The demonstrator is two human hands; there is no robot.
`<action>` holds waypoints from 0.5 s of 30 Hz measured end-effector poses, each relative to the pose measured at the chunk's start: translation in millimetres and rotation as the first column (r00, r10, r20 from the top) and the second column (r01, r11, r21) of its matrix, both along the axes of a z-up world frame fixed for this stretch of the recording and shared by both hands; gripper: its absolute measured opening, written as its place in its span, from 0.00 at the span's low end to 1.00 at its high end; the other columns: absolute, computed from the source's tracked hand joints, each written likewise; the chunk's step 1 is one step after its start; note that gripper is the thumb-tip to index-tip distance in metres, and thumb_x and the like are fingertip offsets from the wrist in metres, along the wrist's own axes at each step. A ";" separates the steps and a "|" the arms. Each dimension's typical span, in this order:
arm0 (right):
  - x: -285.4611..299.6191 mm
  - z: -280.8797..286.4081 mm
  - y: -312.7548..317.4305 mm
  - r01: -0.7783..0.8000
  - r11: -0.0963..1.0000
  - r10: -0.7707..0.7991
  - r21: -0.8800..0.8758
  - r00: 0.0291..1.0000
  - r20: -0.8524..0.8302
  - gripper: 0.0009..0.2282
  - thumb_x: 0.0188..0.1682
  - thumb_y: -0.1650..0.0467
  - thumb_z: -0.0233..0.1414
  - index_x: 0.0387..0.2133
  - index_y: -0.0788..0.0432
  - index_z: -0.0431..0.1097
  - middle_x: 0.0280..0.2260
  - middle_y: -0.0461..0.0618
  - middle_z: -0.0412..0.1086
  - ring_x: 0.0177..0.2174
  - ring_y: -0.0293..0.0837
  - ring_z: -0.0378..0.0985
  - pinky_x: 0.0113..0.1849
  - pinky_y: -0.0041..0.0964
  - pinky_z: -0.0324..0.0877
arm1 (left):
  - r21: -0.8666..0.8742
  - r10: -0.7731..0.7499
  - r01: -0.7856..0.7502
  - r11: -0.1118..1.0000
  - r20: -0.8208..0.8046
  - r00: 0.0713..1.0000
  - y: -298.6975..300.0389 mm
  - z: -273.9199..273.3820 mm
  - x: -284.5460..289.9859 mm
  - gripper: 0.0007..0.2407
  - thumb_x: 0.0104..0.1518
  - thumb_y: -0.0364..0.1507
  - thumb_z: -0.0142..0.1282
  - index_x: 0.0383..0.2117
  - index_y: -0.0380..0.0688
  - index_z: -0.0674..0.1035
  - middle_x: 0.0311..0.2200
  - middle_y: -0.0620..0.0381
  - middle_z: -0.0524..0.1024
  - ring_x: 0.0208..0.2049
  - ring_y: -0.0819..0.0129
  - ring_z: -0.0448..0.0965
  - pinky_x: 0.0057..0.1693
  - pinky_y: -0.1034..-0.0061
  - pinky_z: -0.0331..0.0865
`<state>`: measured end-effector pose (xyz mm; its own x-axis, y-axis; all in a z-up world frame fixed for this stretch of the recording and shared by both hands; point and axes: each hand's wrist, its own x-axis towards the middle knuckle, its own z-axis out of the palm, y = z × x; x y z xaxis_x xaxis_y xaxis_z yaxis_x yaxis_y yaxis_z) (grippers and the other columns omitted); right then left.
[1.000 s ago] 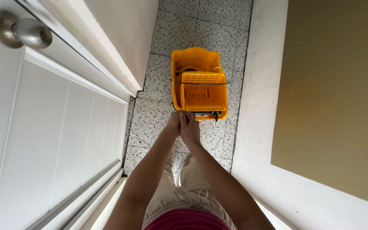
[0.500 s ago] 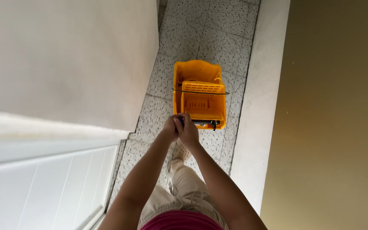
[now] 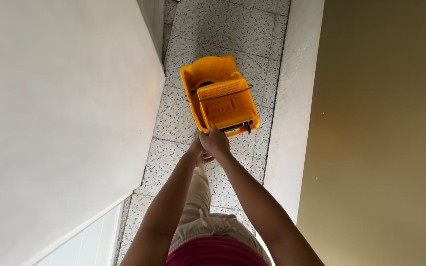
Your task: The person carries a yellow mop bucket and a mop from an outdoor area into a bathroom. They fill a smaller bucket with water from a tap, pour it into the mop bucket, and then return to the outdoor area. The person then brings the mop and bucket back into the bathroom, refills the smaller bucket, and pours it into the mop bucket again before leaving the bathroom.
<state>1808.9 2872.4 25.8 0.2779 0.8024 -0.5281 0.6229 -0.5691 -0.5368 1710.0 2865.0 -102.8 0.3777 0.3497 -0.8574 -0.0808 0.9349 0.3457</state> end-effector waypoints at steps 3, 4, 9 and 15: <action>29.7 -42.2 51.6 -0.108 0.987 0.112 -0.116 0.993 0.028 0.22 0.51 0.57 0.49 0.43 0.65 0.75 0.39 0.67 0.76 0.42 0.63 0.80 0.45 0.53 0.74 | -0.057 0.062 -0.051 0.997 0.217 0.974 54.9 -37.3 25.4 0.20 0.64 0.49 0.41 0.43 0.47 0.77 0.35 0.51 0.80 0.33 0.62 0.81 0.40 0.63 0.78; 38.1 -42.8 67.9 -0.108 0.987 0.112 -0.117 0.993 0.031 0.22 0.51 0.57 0.49 0.43 0.65 0.75 0.39 0.67 0.76 0.42 0.63 0.80 0.45 0.53 0.74 | -0.057 0.062 -0.051 0.997 0.220 0.974 71.7 -19.3 33.4 0.20 0.64 0.49 0.41 0.43 0.47 0.77 0.35 0.51 0.80 0.33 0.62 0.81 0.40 0.63 0.78; 82.3 -22.1 162.0 -0.101 0.983 0.086 -0.154 0.991 -0.098 0.22 0.44 0.61 0.50 0.49 0.60 0.69 0.39 0.67 0.75 0.39 0.62 0.81 0.42 0.51 0.77 | 0.002 0.206 -0.221 0.975 0.346 0.915 153.9 -20.3 77.6 0.18 0.64 0.43 0.42 0.46 0.44 0.77 0.37 0.46 0.79 0.32 0.55 0.82 0.36 0.61 0.79; 125.5 -31.3 245.5 -0.280 0.958 0.280 -0.058 0.960 -0.013 0.17 0.45 0.61 0.51 0.40 0.59 0.77 0.36 0.64 0.78 0.37 0.60 0.82 0.42 0.49 0.76 | -0.085 0.497 -0.501 0.861 0.343 0.797 231.8 -64.7 133.5 0.14 0.67 0.39 0.43 0.49 0.46 0.77 0.43 0.53 0.79 0.42 0.64 0.81 0.46 0.69 0.78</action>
